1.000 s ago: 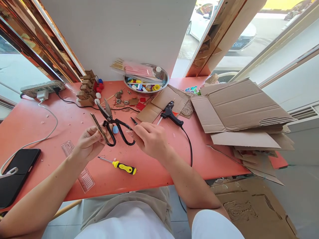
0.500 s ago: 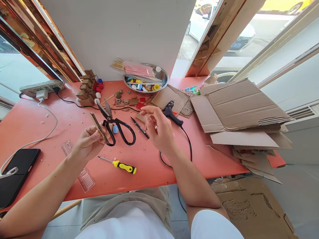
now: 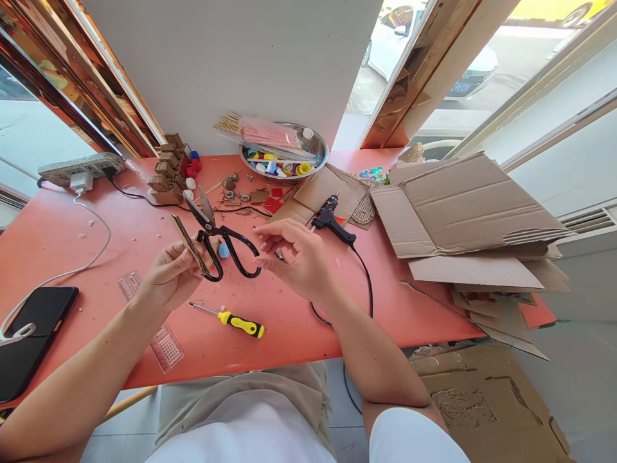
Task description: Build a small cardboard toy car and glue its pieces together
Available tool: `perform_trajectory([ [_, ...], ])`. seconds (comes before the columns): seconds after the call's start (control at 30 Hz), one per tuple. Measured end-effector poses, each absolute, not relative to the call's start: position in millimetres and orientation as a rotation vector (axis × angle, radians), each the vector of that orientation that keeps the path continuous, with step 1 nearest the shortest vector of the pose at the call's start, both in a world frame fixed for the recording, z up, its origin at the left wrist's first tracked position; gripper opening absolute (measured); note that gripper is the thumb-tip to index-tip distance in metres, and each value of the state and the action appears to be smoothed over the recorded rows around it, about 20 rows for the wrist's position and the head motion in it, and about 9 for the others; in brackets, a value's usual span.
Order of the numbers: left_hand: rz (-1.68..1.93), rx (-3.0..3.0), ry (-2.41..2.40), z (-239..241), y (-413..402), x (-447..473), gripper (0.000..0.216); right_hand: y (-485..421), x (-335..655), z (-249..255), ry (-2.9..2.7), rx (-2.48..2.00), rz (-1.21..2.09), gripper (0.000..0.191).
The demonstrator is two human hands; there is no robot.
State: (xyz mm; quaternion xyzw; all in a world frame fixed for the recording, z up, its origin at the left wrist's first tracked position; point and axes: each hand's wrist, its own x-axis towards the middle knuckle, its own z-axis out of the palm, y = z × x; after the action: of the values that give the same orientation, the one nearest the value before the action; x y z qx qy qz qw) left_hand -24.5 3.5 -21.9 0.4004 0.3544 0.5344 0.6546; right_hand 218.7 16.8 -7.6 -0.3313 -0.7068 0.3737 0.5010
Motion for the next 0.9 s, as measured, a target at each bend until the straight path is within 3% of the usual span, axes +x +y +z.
perform_trajectory([
  [0.13, 1.208, 0.914, 0.817, -21.1, 3.0, -22.6, 0.050, 8.2, 212.4, -8.6, -1.747, -0.883, 0.649, 0.013],
  [0.33, 1.235, 0.895, 0.829, -17.0, 4.5, -22.6, 0.050, 18.3, 223.3, -2.0, -1.497, -1.090, 0.549, 0.023],
  [0.53, 1.336, 0.841, 0.819, -14.0, 8.4, -27.0, 0.049, 52.6, 286.2, 12.0, -0.990, -1.271, 0.034, 0.043],
  [0.67, 1.383, 0.810, 0.806, -15.1, 10.0, -30.7, 0.052, 56.3, 328.1, 5.1, -1.060, -1.448, -0.133, 0.054],
  [0.77, 1.403, 0.813, 0.809, -15.7, 10.3, -33.1, 0.051, 56.7, 335.3, -5.5, -1.392, -1.518, 0.078, 0.043],
  [0.9, 1.396, 0.804, 0.816, -15.8, 9.9, -35.3, 0.050, 60.4, 314.1, -14.9, -1.664, -1.403, 0.498, 0.009],
])
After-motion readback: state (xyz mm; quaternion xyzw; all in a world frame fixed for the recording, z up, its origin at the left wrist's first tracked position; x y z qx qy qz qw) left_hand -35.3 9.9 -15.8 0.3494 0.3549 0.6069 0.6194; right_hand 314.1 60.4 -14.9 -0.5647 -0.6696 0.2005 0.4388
